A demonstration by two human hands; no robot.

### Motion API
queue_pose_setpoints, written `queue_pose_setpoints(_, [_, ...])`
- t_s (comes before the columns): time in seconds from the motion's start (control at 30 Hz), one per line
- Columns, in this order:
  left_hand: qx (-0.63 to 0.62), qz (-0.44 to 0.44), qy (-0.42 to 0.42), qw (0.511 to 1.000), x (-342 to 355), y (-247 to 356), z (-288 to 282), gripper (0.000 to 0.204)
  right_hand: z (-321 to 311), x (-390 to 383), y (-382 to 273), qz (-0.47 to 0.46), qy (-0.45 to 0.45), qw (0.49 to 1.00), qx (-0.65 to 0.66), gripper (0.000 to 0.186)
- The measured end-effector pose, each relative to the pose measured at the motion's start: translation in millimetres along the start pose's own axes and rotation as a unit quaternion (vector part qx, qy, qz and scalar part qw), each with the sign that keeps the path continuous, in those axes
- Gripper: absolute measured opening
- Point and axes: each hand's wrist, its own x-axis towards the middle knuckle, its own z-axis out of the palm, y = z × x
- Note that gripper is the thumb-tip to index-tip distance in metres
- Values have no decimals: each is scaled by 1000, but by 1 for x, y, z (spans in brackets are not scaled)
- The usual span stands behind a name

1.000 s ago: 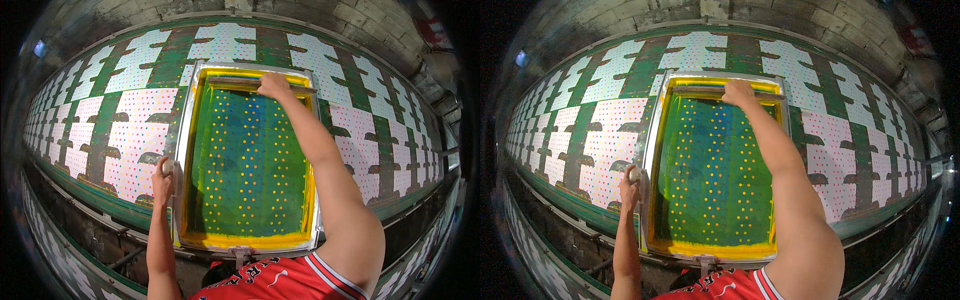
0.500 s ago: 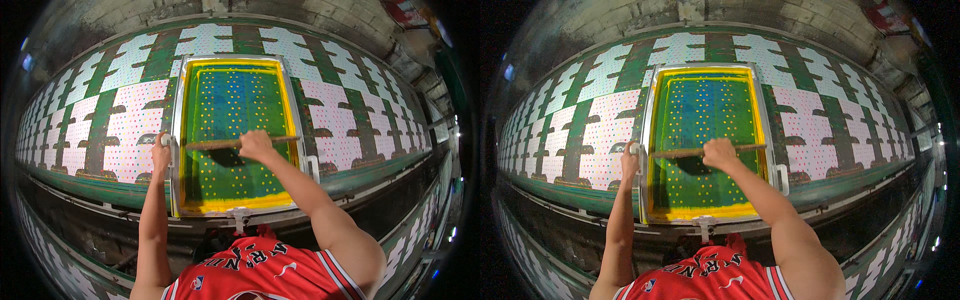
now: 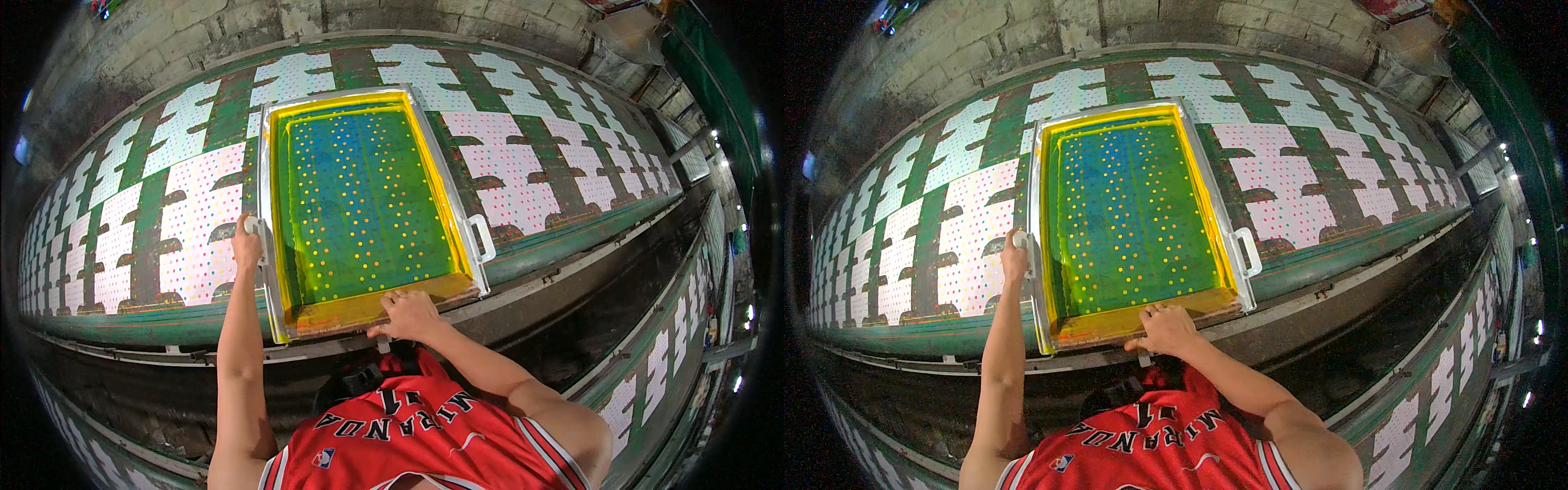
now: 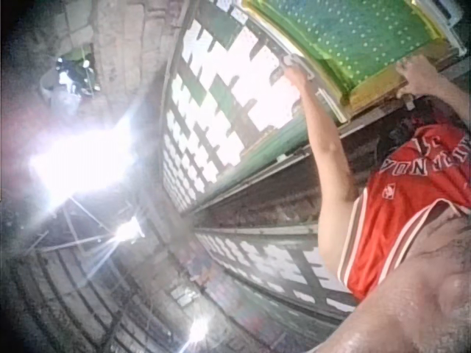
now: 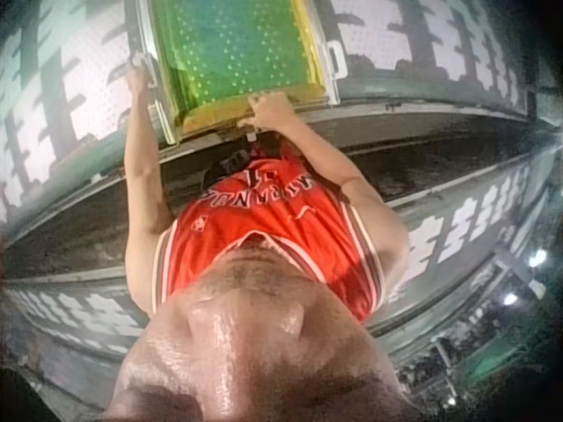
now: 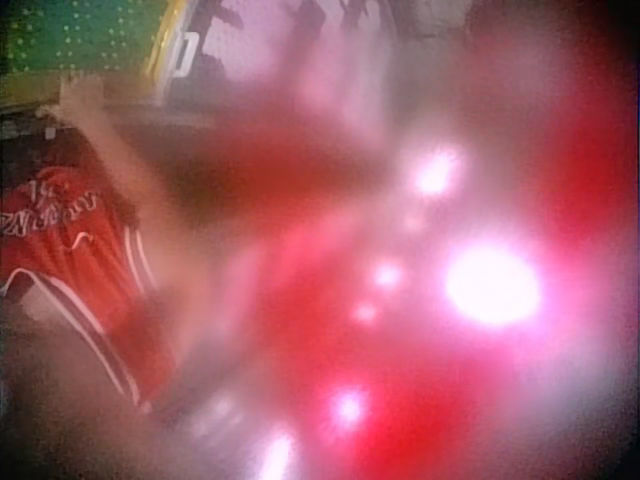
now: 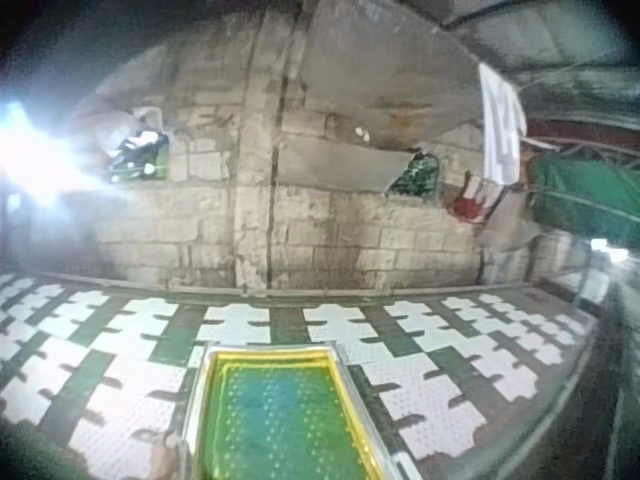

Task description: The person performs screen printing on a flat surface using a yellow-framed screen and a squeegee. They repeatedly pull the squeegee across the screen to transfer green ink through the mesh onto the surface below, then lift and reposition the screen to continue the process.

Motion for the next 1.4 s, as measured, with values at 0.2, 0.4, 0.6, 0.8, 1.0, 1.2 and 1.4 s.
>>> queue_pose_setpoints(0.2, [-7, -11, -7, 1000, 0, 2, -1, 65, -21, -11, 64, 203, -1, 972, 116, 75])
queue_pose_setpoints(0.4, [-50, -33, -11, 998, 6, -4, 1, 67, -19, -23, 231, 427, 199, 882, 24, 74])
queue_pose_setpoints(0.6, [-44, -11, 13, 999, 4, 37, -24, 62, 11, -26, 286, 469, 116, 836, 260, 68])
queue_pose_setpoints(0.8, [-77, 20, 33, 996, -31, 151, -30, 61, -44, -52, 324, 435, 127, 791, 411, 68])
queue_pose_setpoints(1.0, [-93, 45, 44, 994, -80, 222, 101, 56, -88, -107, 462, 437, 161, 818, 337, 74])
queue_pose_setpoints(1.2, [-153, 25, 16, 988, -144, 264, 245, 56, -100, -181, 603, 494, 184, 817, 232, 77])
queue_pose_setpoints(1.4, [-164, 11, 0, 986, -187, 289, 318, 56, -109, -238, 664, 511, 142, 798, 287, 78])
